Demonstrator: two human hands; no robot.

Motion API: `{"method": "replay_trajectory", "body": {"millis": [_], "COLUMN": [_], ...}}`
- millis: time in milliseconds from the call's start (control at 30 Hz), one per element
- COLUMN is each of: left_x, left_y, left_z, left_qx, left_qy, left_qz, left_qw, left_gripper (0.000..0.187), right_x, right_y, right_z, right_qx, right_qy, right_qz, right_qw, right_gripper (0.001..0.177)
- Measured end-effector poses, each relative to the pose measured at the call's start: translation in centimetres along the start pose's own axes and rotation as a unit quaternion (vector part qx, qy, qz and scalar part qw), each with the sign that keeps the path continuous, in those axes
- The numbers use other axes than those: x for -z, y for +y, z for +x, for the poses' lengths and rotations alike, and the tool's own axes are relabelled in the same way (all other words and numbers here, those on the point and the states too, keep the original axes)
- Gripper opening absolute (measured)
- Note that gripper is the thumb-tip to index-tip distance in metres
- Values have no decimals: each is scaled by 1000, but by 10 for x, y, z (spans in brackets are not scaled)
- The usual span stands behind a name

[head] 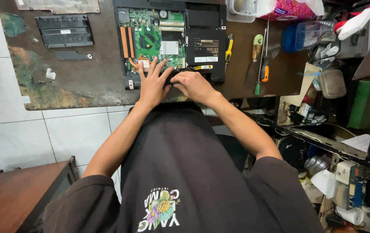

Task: The person removes the back cover of a laptop and uses a screwdriver to unscrew and remove the cooling fan and a small circuit board. They then use a prying tool to detach and remove the battery from the laptop chassis.

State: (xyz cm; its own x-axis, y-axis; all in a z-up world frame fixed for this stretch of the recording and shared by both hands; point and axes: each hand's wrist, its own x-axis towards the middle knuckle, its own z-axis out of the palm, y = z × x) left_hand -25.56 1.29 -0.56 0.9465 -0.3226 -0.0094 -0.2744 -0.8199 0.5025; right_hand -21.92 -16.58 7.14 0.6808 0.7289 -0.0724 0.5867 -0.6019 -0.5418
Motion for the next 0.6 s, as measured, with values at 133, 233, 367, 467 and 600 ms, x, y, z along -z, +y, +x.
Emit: {"method": "replay_trajectory", "body": {"millis": [133, 233, 367, 467, 600], "left_x": [12, 3, -13, -20, -28], "left_y": [-2, -8, -10, -13, -24], "left_z": [-5, -4, 4, 10, 18], "left_qx": [-35, -38, -43, -73, -107], "left_qy": [50, 59, 23, 16, 51], "left_qz": [-90, -115, -96, -101, -91], "left_qw": [994, 991, 994, 992, 989], "left_gripper": [48, 26, 13, 9, 8], "right_x": [10, 13, 10, 14, 38], "right_y": [2, 3, 12, 7, -14], "right_z": [1, 0, -4, -2, 1], "right_qx": [7, -3, -2, -15, -82], "right_qy": [-35, -37, -20, -26, -1], "right_qz": [34, 62, 49, 65, 70], "right_qw": [999, 997, 999, 997, 994], "right_gripper": [15, 11, 9, 9, 18]}}
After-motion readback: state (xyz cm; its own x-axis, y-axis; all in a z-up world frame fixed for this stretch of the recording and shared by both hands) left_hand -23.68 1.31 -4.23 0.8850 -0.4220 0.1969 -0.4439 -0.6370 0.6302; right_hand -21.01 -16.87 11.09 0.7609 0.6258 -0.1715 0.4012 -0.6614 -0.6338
